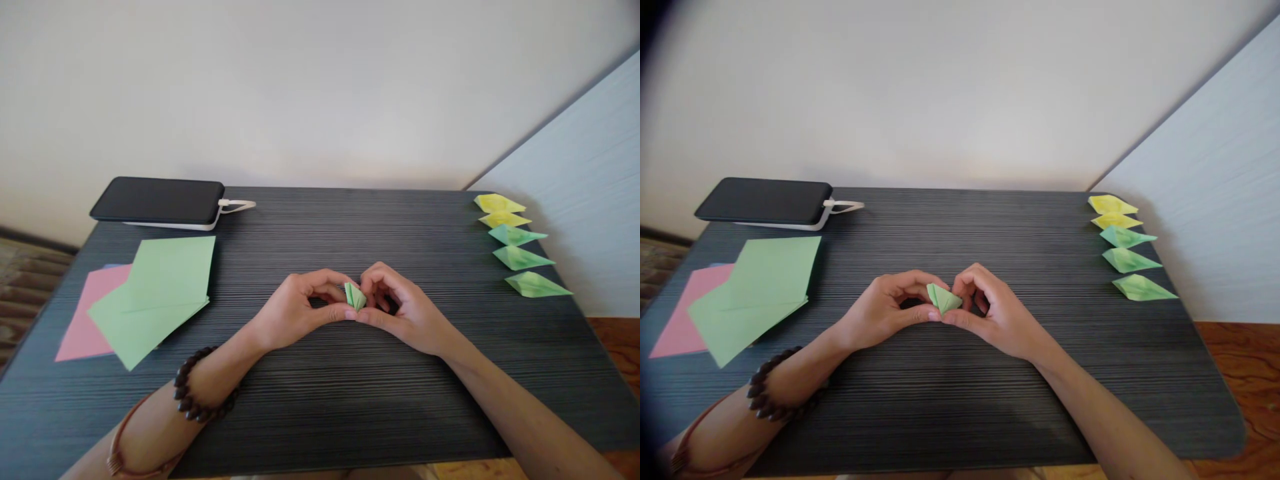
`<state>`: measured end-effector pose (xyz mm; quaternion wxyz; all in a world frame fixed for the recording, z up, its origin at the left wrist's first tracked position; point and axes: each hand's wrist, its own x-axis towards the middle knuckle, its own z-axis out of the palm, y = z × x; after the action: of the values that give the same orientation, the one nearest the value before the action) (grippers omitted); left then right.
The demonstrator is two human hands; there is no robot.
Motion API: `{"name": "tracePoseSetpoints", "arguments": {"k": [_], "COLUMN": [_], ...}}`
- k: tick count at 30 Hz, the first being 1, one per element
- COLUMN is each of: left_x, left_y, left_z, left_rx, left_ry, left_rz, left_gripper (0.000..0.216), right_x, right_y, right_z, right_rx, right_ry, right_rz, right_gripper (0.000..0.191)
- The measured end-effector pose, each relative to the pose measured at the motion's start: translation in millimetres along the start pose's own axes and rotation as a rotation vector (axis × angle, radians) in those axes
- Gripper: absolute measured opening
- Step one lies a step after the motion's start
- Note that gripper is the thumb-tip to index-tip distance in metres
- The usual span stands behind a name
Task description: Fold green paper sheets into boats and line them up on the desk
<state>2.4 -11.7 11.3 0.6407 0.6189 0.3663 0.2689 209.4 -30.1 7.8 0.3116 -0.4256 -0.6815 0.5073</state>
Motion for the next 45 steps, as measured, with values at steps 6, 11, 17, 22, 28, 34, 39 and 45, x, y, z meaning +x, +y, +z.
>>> {"name": "tracePoseSetpoints", "arguments": {"k": [6, 11, 17, 22, 28, 34, 39, 45], "left_x": [0.1, 2.4, 2.3, 0.1, 2.5, 5.1, 4.2, 4.4], "left_y": [-1.7, -2.6, -0.8, 2.1, 1.5, -0.8, -3.0, -2.0], "left_z": [-1.2, -4.5, -5.8, -5.8, -6.3, -6.6, -6.6, -6.1], "left_rx": [-0.072, -0.176, -0.337, -0.415, -0.440, -0.448, -0.405, -0.396], "left_ry": [0.015, 0.049, -0.041, -0.116, -0.060, 0.048, 0.057, 0.088], "left_rz": [0.027, 0.139, 0.134, 0.053, 0.033, 0.095, 0.133, 0.142], "left_gripper": [0.028, 0.021, 0.019, 0.017, 0.021, 0.025, 0.016, 0.016], "right_x": [11.2, 30.2, 33.3, 32.9, 29.4, 30.5, 31.7, 31.4], "right_y": [3.3, 6.5, 8.3, 10.1, 12.9, 12.7, 13.3, 12.2], "right_z": [-5.4, -8.5, -8.1, -10.6, -8.8, -4.5, -4.0, -2.8], "right_rx": [0.157, 0.321, 0.418, 0.507, 0.568, 0.720, 0.684, 0.681], "right_ry": [-0.112, -0.249, -0.212, -0.212, -0.197, -0.141, -0.110, -0.052], "right_rz": [0.141, 0.137, 0.021, -0.062, 0.039, 0.058, 0.056, 0.074], "right_gripper": [0.022, 0.021, 0.017, 0.014, 0.012, 0.027, 0.030, 0.030]}}
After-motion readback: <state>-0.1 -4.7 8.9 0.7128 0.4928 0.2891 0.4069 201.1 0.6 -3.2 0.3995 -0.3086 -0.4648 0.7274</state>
